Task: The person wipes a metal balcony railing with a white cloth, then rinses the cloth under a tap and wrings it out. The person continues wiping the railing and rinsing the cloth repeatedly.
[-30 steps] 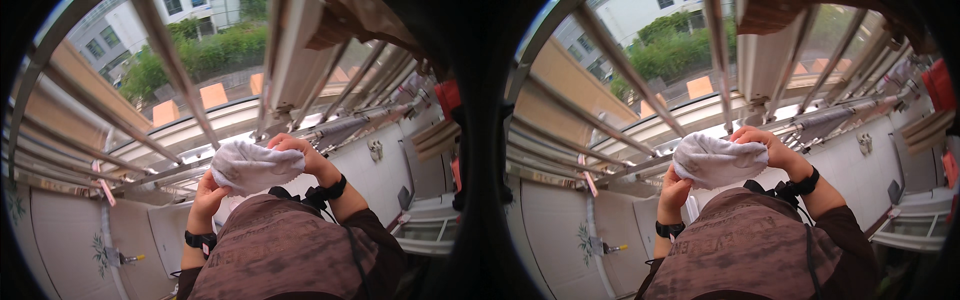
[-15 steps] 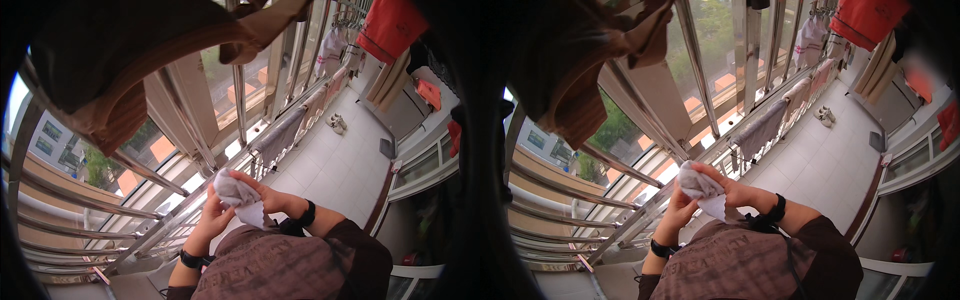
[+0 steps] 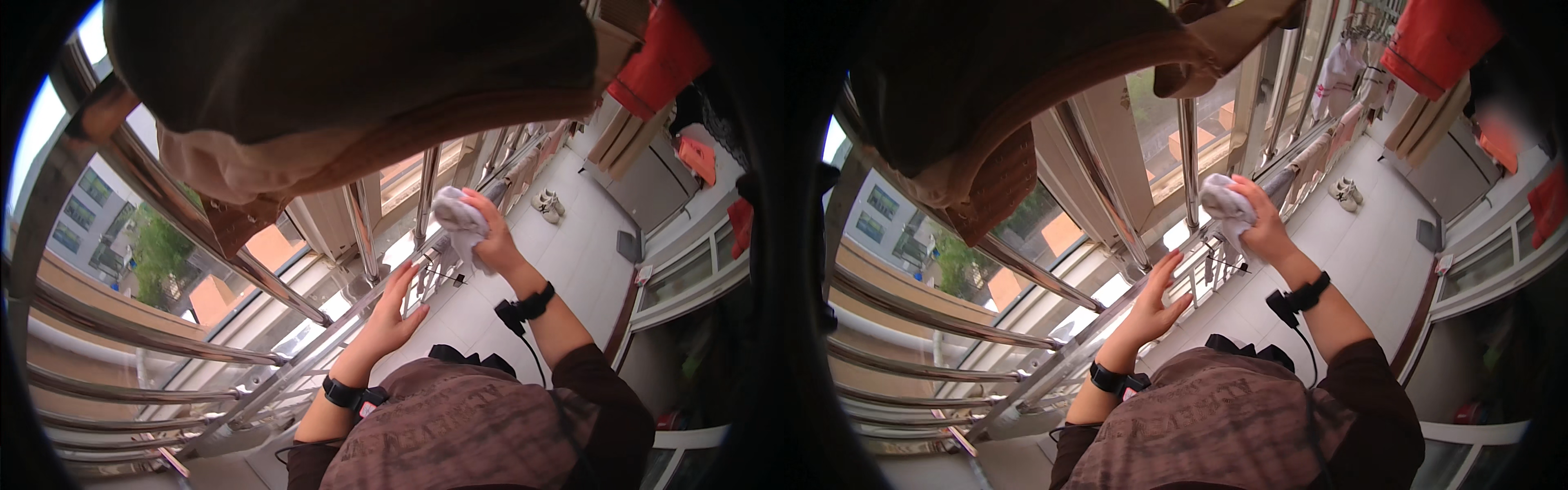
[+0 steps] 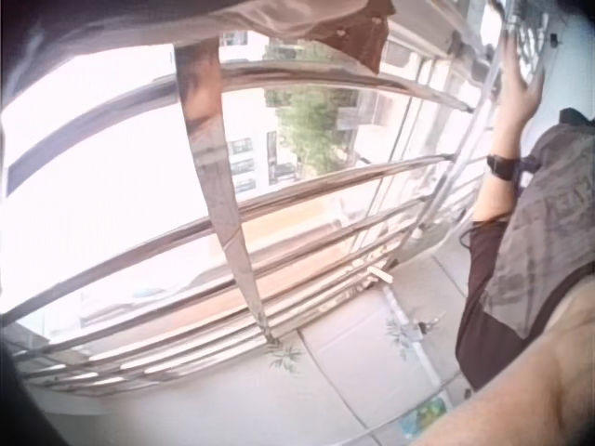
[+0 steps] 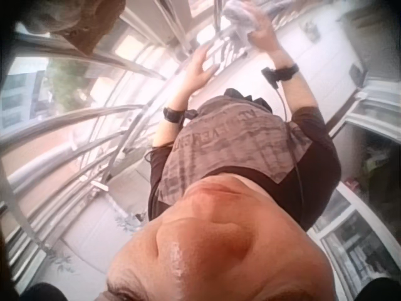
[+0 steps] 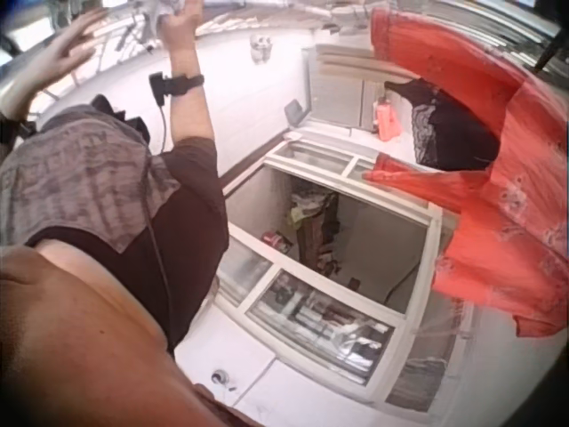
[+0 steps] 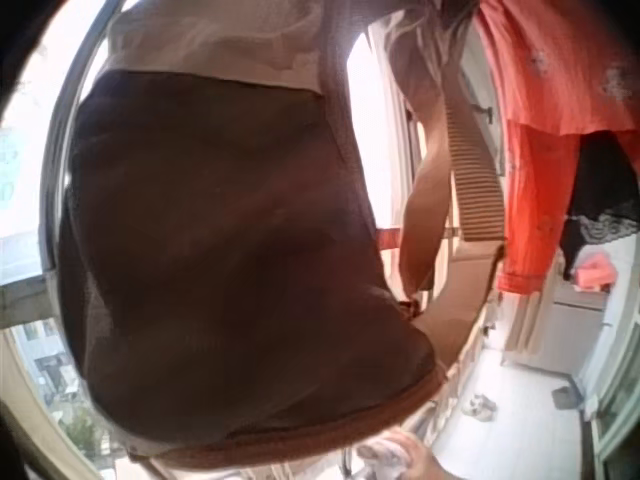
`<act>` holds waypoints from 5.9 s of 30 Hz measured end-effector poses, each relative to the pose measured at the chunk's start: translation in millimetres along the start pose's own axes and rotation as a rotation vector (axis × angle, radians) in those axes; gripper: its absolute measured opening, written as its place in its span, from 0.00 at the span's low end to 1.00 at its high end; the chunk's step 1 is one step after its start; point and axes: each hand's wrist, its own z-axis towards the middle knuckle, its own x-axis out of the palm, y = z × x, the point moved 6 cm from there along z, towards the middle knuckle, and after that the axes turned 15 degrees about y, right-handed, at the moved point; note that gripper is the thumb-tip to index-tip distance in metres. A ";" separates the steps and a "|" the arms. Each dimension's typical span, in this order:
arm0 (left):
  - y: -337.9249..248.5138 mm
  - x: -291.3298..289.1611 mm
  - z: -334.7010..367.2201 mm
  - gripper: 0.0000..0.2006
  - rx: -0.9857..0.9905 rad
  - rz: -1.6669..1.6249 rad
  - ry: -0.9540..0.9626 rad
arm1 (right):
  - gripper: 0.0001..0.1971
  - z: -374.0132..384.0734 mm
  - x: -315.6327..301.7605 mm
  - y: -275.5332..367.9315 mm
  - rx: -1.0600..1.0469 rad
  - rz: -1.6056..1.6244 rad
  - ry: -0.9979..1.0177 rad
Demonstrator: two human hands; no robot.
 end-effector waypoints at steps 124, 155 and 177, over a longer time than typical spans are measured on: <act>54.5 -14.1 222.0 0.12 -0.426 0.786 -1.108 | 0.10 141.3 -61.1 -137.8 0.177 0.449 0.691; -8.4 40.5 242.8 0.15 0.045 0.533 -1.081 | 0.28 99.9 -150.0 -202.5 -0.119 0.534 0.234; 61.3 44.5 349.3 0.39 -0.547 0.125 -1.191 | 0.39 147.4 -125.5 -196.1 0.084 1.026 1.003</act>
